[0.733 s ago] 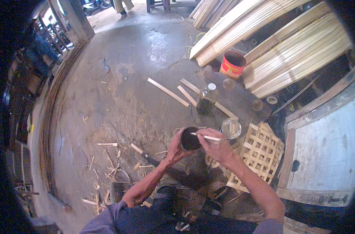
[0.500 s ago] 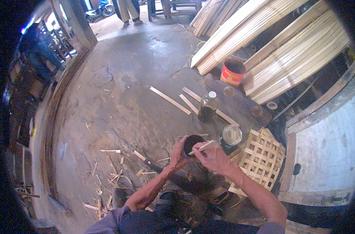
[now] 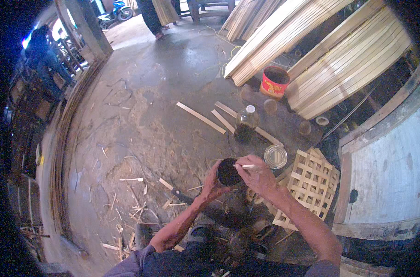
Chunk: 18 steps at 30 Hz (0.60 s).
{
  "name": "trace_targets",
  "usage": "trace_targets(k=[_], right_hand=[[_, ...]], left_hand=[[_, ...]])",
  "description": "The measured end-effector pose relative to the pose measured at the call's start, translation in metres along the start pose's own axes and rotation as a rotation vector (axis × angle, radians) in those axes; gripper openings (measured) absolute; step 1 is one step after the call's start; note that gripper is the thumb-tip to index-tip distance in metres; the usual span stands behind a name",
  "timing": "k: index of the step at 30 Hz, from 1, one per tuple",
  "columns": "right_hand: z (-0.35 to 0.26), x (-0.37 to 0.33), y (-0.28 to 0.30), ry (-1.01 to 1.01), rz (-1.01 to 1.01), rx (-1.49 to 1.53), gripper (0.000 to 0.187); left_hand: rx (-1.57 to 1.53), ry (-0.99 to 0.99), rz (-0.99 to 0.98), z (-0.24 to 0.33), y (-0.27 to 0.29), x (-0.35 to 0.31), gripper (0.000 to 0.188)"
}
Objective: The person prepares a varnish mixture by pouring liquid from a bottle into a can and stirring it. They then apply the varnish to a bamboo chair using a brush, covering the frame and legs.
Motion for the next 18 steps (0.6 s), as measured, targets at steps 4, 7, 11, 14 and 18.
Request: trace_targets(k=[4,7,11,14,18], right_hand=[[-0.012,-0.002,-0.014,-0.187,-0.182,0.127,0.014],[-0.004,0.000,-0.007,-0.094,0.000,0.241,0.015],[0.008,-0.003,-0.009,-0.127,-0.058,-0.007,0.016],[-0.005,-0.003,-0.017,-0.207,-0.195,0.053,0.015],[-0.014,0.005,-0.009,-0.047,0.039,0.278,0.015]], left_hand=[[-0.046,0.025,-0.026,-0.012,-0.002,-0.004,0.103],[-0.206,0.019,-0.022,0.009,0.003,0.002,0.097],[-0.071,-0.012,0.057,0.020,0.015,0.004,0.087],[-0.087,0.015,0.040,0.018,0.016,0.002,0.085],[-0.067,0.008,0.018,0.020,0.015,0.005,0.083]])
Point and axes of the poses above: each hand's wrist, its own x-axis towards the middle knuckle, its own y-axis out of the back of the hand, z = x × y, the point moved 7 cm from there along x, towards the middle knuckle, and after that the axes turned 15 degrees about x, right-handed, at the moved point
